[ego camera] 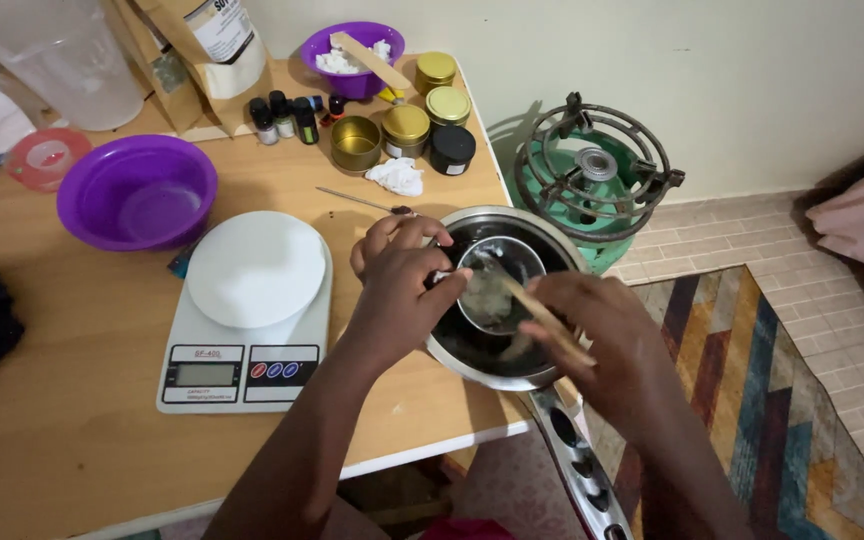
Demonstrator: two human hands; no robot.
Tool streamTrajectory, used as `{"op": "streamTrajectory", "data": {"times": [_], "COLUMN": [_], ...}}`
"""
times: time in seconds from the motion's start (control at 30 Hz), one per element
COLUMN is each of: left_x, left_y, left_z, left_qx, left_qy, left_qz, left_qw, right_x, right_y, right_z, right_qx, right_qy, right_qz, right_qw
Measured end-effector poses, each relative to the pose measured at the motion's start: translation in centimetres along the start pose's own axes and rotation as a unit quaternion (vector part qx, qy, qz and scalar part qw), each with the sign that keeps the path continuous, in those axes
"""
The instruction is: Stirring melting wax in a small pot using a wooden stick and a thermometer probe over a double boiler setup to monitor temperature and consistency.
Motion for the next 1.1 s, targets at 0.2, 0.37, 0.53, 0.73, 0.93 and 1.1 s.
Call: {"op": "streamTrajectory", "data": {"times": [0.2, 0.37, 0.53, 0.73, 0.93, 1.1], "left_x": [-1.0, -0.8, -0.8, -0.5, 0.1, 0.5], "left_y": [0.0, 0.0, 0.1, 0.2, 0.3, 0.2], "left_z": [0.5, 0.2, 0.2, -0.2, -0.6, -0.8], "left_qx": [0.019, 0.016, 0.011, 0.005, 0.009, -0.003], "left_qy": [0.062, 0.066, 0.066, 0.077, 0.085, 0.101], "left_qz": [0.067, 0.066, 0.069, 0.058, 0.050, 0.056], "left_qw": [0.996, 0.996, 0.995, 0.995, 0.995, 0.993], "right_x": [-1.9, -2.8, -2.2, -1.5, -1.1, -2.0], "right_y": [0.0, 0.8, 1.2, 1.0, 0.4, 0.8], "right_z": [-1.1, -1.7, -1.7, -2.6, -2.3, -2.5], "right_qx": [-0.071, -0.118, -0.130, -0.119, -0.094, -0.156], "right_qy": [-0.223, -0.328, -0.406, -0.333, -0.272, -0.430], "right_qz": [-0.116, -0.210, -0.206, -0.205, -0.177, -0.085], "right_qw": [0.965, 0.913, 0.881, 0.913, 0.941, 0.885]}}
Point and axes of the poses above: each hand's wrist, its own y-axis away from the middle knuckle, its own z-axis out of the back of the hand, x = y × z, the point moved 1 cm from there along -y, towards the middle knuckle, and after that the axes turned 5 degrees about y, right-handed, at the moved point
